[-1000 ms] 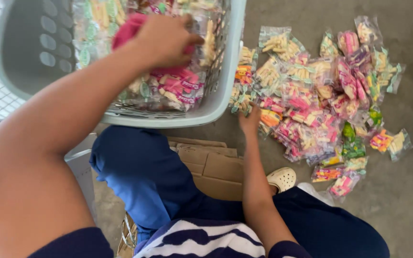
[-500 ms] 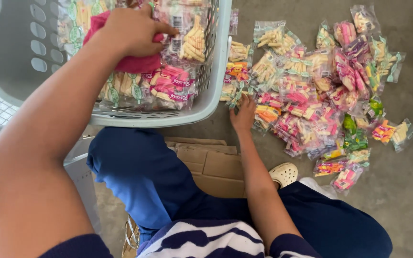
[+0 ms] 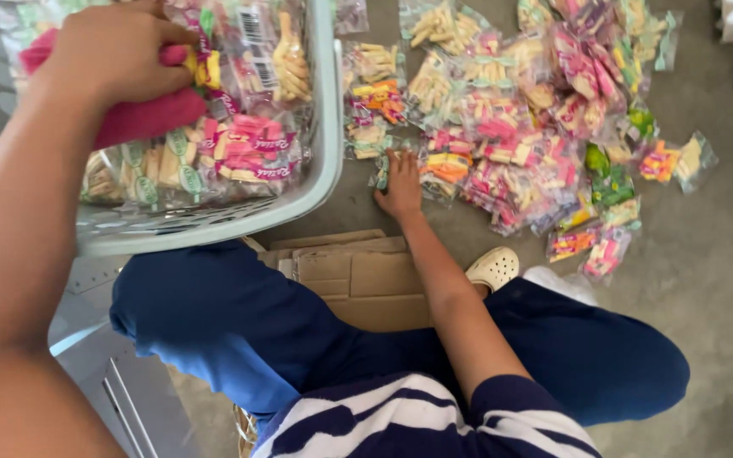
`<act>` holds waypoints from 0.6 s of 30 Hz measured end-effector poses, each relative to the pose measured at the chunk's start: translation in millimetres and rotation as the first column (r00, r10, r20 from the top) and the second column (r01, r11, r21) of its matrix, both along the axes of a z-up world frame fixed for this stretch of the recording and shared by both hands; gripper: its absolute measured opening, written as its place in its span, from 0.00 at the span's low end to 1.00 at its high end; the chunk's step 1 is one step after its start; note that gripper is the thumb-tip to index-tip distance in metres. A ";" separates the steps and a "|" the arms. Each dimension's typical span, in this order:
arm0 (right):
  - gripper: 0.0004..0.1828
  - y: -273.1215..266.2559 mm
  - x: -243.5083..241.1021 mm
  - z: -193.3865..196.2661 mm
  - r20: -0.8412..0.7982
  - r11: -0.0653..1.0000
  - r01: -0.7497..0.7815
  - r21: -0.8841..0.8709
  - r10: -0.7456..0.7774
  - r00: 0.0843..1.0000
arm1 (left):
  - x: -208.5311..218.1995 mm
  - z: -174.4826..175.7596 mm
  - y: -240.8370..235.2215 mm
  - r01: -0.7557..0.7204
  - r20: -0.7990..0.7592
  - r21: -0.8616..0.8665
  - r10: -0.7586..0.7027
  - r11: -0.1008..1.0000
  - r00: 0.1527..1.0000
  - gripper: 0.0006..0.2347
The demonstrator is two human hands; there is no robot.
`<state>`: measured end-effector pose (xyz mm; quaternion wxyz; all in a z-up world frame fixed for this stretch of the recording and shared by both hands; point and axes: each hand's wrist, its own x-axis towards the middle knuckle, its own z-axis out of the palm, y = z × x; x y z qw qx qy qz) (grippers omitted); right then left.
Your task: Wiping down snack packages with a cloth and placing them into a basket.
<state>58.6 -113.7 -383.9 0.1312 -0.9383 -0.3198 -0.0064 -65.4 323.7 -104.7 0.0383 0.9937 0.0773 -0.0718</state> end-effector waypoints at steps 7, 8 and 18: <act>0.31 -32.6 53.3 -80.6 -0.803 0.479 0.667 0.571 0.156 0.575 | -4.3 61.0 -24.5 -0.110 0.113 -0.038 0.113 0.993 0.987 0.22; 0.34 -41.0 63.5 -90.0 -0.798 0.134 0.862 0.489 0.467 0.380 | -5.2 70.3 -29.4 -0.233 0.156 -0.167 0.259 0.958 0.953 0.21; 0.58 -14.0 1.0 247.6 -0.026 -0.272 0.823 0.500 0.944 0.328 | 35.8 162.4 -204.8 0.479 0.801 -0.417 0.062 0.772 0.596 0.06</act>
